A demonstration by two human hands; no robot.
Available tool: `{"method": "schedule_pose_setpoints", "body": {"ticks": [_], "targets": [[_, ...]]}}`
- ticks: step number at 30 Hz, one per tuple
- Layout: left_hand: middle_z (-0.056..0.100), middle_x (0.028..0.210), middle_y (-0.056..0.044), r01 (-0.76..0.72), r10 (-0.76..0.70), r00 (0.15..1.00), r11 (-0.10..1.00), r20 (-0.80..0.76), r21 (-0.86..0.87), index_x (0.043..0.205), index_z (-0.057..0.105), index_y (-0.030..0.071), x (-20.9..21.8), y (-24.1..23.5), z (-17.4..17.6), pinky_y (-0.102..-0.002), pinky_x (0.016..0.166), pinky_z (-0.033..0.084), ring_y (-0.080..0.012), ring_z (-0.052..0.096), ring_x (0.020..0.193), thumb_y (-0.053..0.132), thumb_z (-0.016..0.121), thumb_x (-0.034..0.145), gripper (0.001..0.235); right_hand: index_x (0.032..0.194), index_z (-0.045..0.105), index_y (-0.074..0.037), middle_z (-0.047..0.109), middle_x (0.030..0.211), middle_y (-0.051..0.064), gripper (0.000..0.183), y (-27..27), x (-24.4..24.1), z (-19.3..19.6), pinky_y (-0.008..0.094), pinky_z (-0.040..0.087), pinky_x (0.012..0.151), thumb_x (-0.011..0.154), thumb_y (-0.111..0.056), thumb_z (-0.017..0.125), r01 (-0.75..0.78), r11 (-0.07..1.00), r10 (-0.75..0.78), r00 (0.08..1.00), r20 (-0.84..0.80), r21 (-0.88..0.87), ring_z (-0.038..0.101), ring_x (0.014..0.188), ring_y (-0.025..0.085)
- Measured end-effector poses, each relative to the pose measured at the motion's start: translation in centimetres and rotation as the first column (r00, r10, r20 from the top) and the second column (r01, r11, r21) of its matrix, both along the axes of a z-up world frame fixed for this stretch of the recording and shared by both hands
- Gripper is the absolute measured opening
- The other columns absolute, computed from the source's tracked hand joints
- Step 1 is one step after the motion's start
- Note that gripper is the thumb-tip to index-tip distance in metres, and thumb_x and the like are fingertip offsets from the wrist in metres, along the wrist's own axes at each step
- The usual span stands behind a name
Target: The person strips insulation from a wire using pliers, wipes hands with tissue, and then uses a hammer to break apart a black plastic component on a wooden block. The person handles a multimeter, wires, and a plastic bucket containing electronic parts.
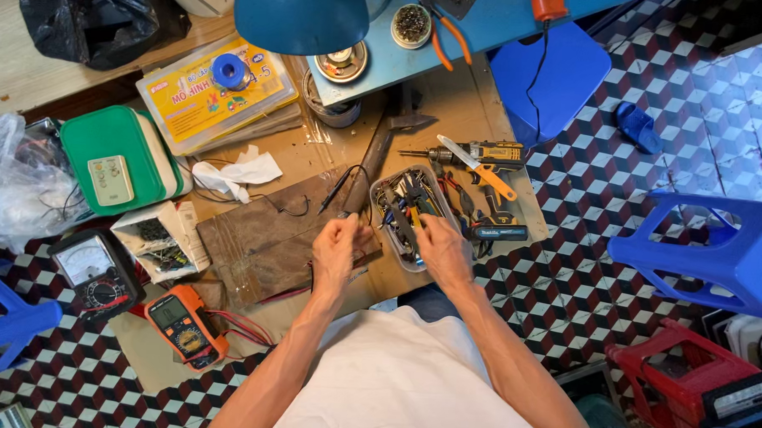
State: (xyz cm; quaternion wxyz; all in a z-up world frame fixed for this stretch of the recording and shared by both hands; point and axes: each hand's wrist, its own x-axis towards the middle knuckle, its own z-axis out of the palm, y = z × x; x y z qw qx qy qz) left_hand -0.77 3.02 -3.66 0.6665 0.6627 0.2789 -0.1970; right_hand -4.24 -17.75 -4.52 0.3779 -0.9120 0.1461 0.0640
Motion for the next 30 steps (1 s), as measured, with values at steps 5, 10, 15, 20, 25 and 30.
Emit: {"method": "schedule_pose_setpoints", "body": {"ticks": [5, 10, 15, 20, 25, 30], "targets": [[0.079, 0.094, -0.010, -0.028, 0.031, 0.994, 0.999, -0.107, 0.029, 0.100, 0.075, -0.003, -3.3, 3.3, -0.2, -0.029, 0.082, 0.057, -0.0151, 0.073, 0.087, 0.044, 0.051, 0.104, 0.053, 0.112, 0.070, -0.006, 0.069, 0.106, 0.015, 0.017, -7.2, -0.2, 0.5, 0.046, 0.053, 0.081, 0.101, -0.019, 0.065, 0.268, 0.953, -0.246, 0.957, 0.152, -0.143, 0.068, 0.095, 0.036], [0.077, 0.097, -0.008, -0.132, 0.132, 0.966, 0.991, -0.222, 0.014, 0.107, 0.073, 0.002, -4.6, 4.0, -1.6, -0.029, 0.076, 0.054, -0.0142, 0.068, 0.081, 0.039, 0.056, 0.102, 0.041, 0.124, 0.064, 0.000, 0.062, 0.119, 0.020, 0.040, -11.2, 2.5, -1.6, 0.051, 0.044, 0.094, 0.089, -0.016, 0.073, 0.168, 0.932, -0.096, 0.969, 0.230, -0.321, 0.056, 0.114, 0.040], [0.075, 0.099, -0.004, -0.089, 0.082, 0.963, 0.996, -0.257, -0.016, 0.110, 0.073, 0.006, -5.2, 2.5, -2.4, -0.027, 0.075, 0.054, -0.0110, 0.066, 0.081, 0.037, 0.059, 0.100, 0.035, 0.119, 0.067, -0.003, 0.063, 0.116, 0.018, 0.042, -12.5, 5.3, -4.1, 0.052, 0.042, 0.096, 0.082, -0.018, 0.077, -0.038, 0.890, 0.086, 0.993, 0.085, -0.455, 0.056, 0.115, 0.038], [0.075, 0.101, -0.002, -0.042, 0.043, 0.971, 0.999, -0.234, 0.011, 0.111, 0.074, 0.009, -5.8, 0.6, -2.5, -0.026, 0.076, 0.054, -0.0105, 0.067, 0.082, 0.034, 0.060, 0.098, 0.032, 0.108, 0.071, -0.001, 0.066, 0.106, 0.018, 0.019, -13.1, 5.6, -3.9, 0.047, 0.053, 0.082, 0.099, -0.018, 0.072, -0.145, 0.948, 0.122, 0.988, -0.098, -0.283, 0.066, 0.097, 0.035], [0.073, 0.098, -0.002, -0.052, 0.048, 0.970, 0.999, -0.238, -0.013, 0.110, 0.073, 0.004, -5.8, -0.7, -2.8, -0.029, 0.076, 0.056, -0.0121, 0.066, 0.081, 0.031, 0.064, 0.096, 0.032, 0.109, 0.070, -0.002, 0.074, 0.085, 0.014, 0.033, -9.3, 1.4, -1.4, 0.034, 0.056, 0.066, 0.083, -0.023, 0.076, 0.001, 0.948, 0.115, 0.932, -0.345, 0.320, 0.070, 0.071, 0.024], [0.073, 0.098, -0.004, 0.041, -0.023, 0.983, 0.995, -0.184, 0.096, 0.113, 0.071, 0.004, -4.9, -1.7, -2.8, -0.030, 0.075, 0.056, -0.0139, 0.068, 0.083, 0.030, 0.065, 0.096, 0.032, 0.107, 0.071, 0.000, 0.073, 0.092, 0.014, 0.034, -4.8, 0.3, -1.3, 0.038, 0.055, 0.074, 0.084, -0.023, 0.078, -0.150, 0.976, 0.196, 0.927, -0.321, 0.160, 0.071, 0.080, 0.029]]}}
